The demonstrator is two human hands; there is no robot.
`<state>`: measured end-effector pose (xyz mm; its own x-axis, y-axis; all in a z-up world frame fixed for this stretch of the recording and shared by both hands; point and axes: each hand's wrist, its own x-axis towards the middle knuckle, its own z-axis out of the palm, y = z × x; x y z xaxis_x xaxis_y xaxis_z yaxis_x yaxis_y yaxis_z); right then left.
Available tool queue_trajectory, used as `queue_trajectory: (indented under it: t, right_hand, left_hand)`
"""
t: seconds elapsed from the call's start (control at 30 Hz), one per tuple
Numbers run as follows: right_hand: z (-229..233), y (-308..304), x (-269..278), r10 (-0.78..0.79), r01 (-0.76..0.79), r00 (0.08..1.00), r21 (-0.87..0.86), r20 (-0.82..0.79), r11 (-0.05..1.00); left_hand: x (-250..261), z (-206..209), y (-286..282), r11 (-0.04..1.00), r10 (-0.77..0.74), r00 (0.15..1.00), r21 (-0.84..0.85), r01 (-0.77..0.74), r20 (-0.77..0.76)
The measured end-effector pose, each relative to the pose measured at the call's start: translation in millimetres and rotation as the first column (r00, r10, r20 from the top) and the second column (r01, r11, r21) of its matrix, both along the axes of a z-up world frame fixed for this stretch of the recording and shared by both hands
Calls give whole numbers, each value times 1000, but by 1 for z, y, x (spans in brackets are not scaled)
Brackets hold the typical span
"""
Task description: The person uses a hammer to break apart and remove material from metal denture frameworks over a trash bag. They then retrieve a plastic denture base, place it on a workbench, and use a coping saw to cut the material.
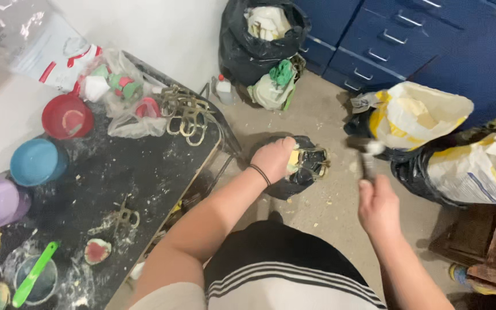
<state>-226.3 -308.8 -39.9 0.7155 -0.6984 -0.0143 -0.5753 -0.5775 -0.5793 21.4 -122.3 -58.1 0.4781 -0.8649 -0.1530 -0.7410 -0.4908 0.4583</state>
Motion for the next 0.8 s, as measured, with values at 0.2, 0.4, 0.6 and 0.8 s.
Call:
queue_trajectory:
  t: [0.2, 0.4, 0.6, 0.8]
  right_hand:
    - [49, 24, 46, -113, -52, 951, 507, 289, 860]
    - [22, 39, 78, -214, 91, 957, 503, 193, 859]
    - [-8, 1, 70, -197, -66, 885, 532, 422, 844]
    - [-15, 1, 75, -279, -11, 905, 673, 321, 739]
  left_hand:
    - [-10, 10, -13, 999, 8, 994, -42, -12, -106]
    - [-11, 24, -5, 974, 147, 908, -104, -203, -392]
    - [5, 8, 29, 886, 375, 735, -14, -463, -565]
    - [19, 56, 131, 646, 747, 590, 127, -753, -307]
